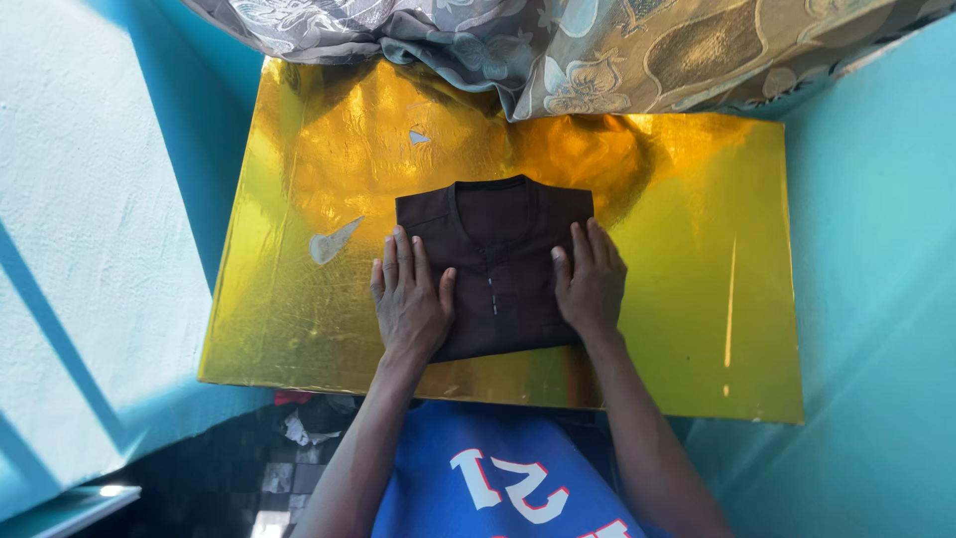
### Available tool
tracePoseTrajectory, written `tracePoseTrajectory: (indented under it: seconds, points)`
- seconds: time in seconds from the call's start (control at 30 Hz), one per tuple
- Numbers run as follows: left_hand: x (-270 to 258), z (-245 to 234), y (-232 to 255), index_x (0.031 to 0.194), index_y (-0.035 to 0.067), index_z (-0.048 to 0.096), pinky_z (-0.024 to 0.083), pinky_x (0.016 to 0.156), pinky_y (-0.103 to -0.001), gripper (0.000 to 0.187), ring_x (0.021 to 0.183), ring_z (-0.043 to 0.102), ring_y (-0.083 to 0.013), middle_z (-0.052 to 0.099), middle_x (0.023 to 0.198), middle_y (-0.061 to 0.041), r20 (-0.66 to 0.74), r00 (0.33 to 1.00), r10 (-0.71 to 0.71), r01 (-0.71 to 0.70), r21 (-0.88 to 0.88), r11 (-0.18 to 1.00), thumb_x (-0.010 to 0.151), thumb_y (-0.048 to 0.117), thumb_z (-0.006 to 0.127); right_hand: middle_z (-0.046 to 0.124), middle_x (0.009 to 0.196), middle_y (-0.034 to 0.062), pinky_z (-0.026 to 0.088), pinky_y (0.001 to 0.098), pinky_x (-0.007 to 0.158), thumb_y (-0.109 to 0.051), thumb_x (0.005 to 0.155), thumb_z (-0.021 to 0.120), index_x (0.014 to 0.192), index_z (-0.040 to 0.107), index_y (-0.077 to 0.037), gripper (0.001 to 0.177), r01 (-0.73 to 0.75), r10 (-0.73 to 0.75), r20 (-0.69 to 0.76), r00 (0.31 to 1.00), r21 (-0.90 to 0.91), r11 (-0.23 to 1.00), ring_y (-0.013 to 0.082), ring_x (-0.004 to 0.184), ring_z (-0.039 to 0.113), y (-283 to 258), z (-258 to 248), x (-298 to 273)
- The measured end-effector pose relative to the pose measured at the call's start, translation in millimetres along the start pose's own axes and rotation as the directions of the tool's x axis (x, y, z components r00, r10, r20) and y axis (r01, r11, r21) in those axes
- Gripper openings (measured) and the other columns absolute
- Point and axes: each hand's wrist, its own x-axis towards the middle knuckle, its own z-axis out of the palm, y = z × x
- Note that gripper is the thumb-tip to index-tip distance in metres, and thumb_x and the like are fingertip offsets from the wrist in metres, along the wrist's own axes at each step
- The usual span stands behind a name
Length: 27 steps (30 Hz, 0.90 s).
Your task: The person folds two shirts one at a time on a small yellow table and places them into a suitcase on the floor.
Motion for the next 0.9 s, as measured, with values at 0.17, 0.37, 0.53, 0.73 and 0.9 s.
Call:
tracePoseTrajectory:
  seconds: [0.17,0.37,0.53,0.73,0.9]
  points:
    - [23,-31,-13,0.138,-0.002,0.055,0.038,0.101,-0.051,0.072,0.126,0.047,-0.0376,0.048,0.145,-0.019,0.120,0.992,-0.034,0.046,-0.100,0.994,0.088,0.047,0.070,0.063,0.142,0.0118,0.047,0.0482,0.112,-0.044,0.107,0.053,0.132,0.067,-0.008,0.046,-0.111,0.111,0.004,0.994,0.059,0.992,0.0336,0.132,0.060,3,-9,19]
    - [24,-40,-37,0.141,-0.005,0.049,0.046,0.098,-0.047,0.075,0.115,0.054,-0.0399,0.052,0.123,-0.024,0.235,0.971,-0.051,0.129,-0.331,0.935,0.084,0.032,0.081,0.061,0.125,0.0235,0.053,0.0485,0.097,-0.058,0.100,0.057,0.139,0.059,0.003,0.072,-0.621,0.587,0.314,0.746,0.012,0.783,0.0331,0.114,0.065,-1,-58,-8]
    - [13,-36,-31,0.140,-0.011,0.041,0.050,0.095,-0.047,0.085,0.109,0.059,-0.0440,0.052,0.120,-0.030,0.394,0.907,-0.151,0.311,-0.382,0.870,0.082,0.034,0.083,0.053,0.123,0.0258,0.053,0.0522,0.090,-0.066,0.094,0.068,0.135,0.059,0.008,0.085,-0.457,0.488,0.190,0.852,-0.187,0.870,0.0411,0.111,0.060,-22,-51,-47]
    - [28,-34,-19,0.139,-0.009,0.042,0.050,0.097,-0.048,0.084,0.112,0.063,-0.0444,0.062,0.121,-0.030,0.381,0.888,-0.257,0.391,-0.330,0.859,0.079,0.032,0.085,0.055,0.120,0.0264,0.056,0.0486,0.087,-0.059,0.076,0.087,0.127,0.054,0.008,0.090,-0.568,0.544,0.324,0.774,-0.025,0.823,0.0366,0.104,0.064,-27,-60,-9]
    - [24,-33,-21,0.141,0.000,0.046,0.050,0.099,-0.047,0.080,0.112,0.067,-0.0404,0.070,0.117,-0.026,0.457,0.804,-0.381,0.547,-0.315,0.776,0.076,0.028,0.085,0.071,0.101,0.0211,0.062,0.0413,0.083,-0.044,0.076,0.088,0.132,0.052,0.005,0.084,-0.648,0.505,0.521,0.688,0.128,0.751,0.0300,0.092,0.075,-21,-69,17]
